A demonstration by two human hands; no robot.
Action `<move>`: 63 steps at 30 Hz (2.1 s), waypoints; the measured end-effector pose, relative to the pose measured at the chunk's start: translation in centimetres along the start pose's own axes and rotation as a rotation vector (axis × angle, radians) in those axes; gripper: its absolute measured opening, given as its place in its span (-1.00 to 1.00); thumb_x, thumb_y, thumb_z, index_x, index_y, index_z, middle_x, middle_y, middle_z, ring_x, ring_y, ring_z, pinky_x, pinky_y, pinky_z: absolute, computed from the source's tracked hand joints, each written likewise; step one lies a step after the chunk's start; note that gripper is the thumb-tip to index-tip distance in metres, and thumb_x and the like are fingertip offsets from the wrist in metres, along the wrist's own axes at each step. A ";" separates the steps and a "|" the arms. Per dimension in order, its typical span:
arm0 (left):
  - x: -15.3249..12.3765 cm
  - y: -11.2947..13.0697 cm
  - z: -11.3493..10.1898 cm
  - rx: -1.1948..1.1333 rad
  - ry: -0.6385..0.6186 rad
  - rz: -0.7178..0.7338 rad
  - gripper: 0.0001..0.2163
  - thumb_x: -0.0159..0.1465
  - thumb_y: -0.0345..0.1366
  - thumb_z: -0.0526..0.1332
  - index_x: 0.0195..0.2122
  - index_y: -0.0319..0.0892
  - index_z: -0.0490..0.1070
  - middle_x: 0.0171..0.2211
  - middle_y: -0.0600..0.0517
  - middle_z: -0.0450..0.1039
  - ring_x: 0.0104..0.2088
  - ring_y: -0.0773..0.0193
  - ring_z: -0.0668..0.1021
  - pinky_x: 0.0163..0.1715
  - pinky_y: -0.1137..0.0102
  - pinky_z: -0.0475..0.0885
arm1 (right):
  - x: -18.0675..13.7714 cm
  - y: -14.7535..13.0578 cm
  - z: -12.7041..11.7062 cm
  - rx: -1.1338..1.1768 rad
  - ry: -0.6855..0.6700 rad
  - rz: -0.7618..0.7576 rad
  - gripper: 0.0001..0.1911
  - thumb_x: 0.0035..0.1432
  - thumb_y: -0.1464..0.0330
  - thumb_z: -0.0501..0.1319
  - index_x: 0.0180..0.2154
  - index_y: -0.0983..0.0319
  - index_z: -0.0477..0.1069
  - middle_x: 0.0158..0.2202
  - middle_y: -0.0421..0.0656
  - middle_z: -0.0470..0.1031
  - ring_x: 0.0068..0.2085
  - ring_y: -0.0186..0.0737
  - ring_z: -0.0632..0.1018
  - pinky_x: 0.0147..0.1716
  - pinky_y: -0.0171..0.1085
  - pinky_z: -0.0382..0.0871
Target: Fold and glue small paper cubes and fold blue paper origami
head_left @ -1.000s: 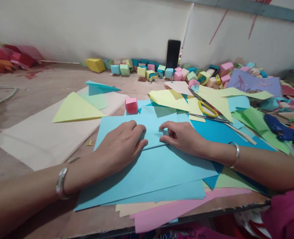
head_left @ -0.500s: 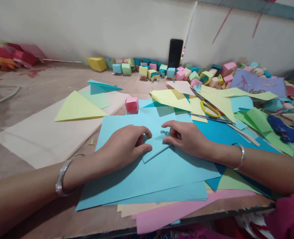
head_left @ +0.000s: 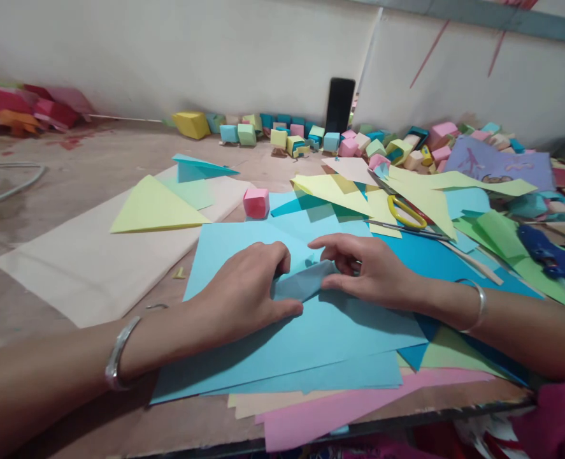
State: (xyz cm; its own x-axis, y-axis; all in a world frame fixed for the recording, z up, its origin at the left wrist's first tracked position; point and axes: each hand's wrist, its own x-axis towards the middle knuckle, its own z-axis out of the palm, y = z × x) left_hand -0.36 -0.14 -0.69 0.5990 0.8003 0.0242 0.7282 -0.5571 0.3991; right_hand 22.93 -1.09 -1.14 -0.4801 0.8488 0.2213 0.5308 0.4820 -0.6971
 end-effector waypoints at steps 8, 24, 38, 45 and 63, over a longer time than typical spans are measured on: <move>-0.2 0.9 -0.6 -0.229 0.237 0.005 -0.85 0.21 -0.29 0.19 -0.20 -0.12 0.28 -0.27 0.03 0.47 -0.31 0.24 0.50 -0.32 0.34 0.41 | -0.3 -0.4 0.1 0.445 0.031 0.121 -0.92 0.11 0.42 0.30 -0.31 0.26 0.56 -0.40 -0.21 0.58 -0.51 -0.39 0.56 -0.51 -0.40 0.47; 0.2 1.0 -0.9 -0.834 -0.060 -0.289 -0.87 0.22 -0.23 0.20 -0.32 -0.18 0.45 -0.48 0.10 0.46 -0.50 0.34 0.44 -0.52 0.48 0.33 | -0.1 0.6 0.3 0.113 0.185 -0.336 -0.80 0.20 0.50 0.23 -0.17 0.21 0.57 -0.29 -0.15 0.64 -0.29 -0.32 0.60 -0.29 -0.35 0.49; 0.4 1.1 -1.3 -0.664 0.034 -0.233 -0.89 0.14 -0.33 0.23 -0.51 -0.19 0.44 -0.63 0.19 0.28 -0.61 0.43 0.26 -0.62 0.53 0.16 | 0.4 0.8 0.1 -0.108 0.190 -0.539 -0.91 0.18 0.44 0.28 -0.33 0.20 0.58 -0.33 -0.13 0.41 -0.30 -0.28 0.43 -0.30 -0.22 0.33; 0.3 1.7 -1.5 -0.582 0.109 -0.160 -0.86 0.09 -0.39 0.24 -0.43 -0.12 0.62 -0.51 0.14 0.54 -0.51 0.35 0.45 -0.52 0.52 0.30 | 0.0 0.3 0.7 0.011 0.213 -0.358 -0.97 0.14 0.41 0.32 -0.34 0.17 0.56 0.01 -0.05 0.36 -0.01 -0.13 0.44 -0.20 -0.18 0.43; 0.6 1.4 -1.3 -0.729 0.151 -0.186 -0.91 0.15 -0.43 0.23 -0.47 -0.19 0.50 -0.59 0.14 0.45 -0.59 0.42 0.42 -0.60 0.55 0.31 | 0.3 0.1 1.1 0.198 0.360 0.068 -0.81 0.07 0.36 0.29 -0.53 0.24 0.38 -0.48 -0.23 0.41 -0.44 -0.38 0.38 -0.49 -0.34 0.24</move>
State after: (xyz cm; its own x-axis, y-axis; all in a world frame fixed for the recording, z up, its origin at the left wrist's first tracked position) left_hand 0.60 -0.14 1.11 0.3985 0.9172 0.0015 0.3773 -0.1654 0.9112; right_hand 22.04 -1.02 -1.90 -0.1553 0.9160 0.3699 0.3917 0.4008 -0.8282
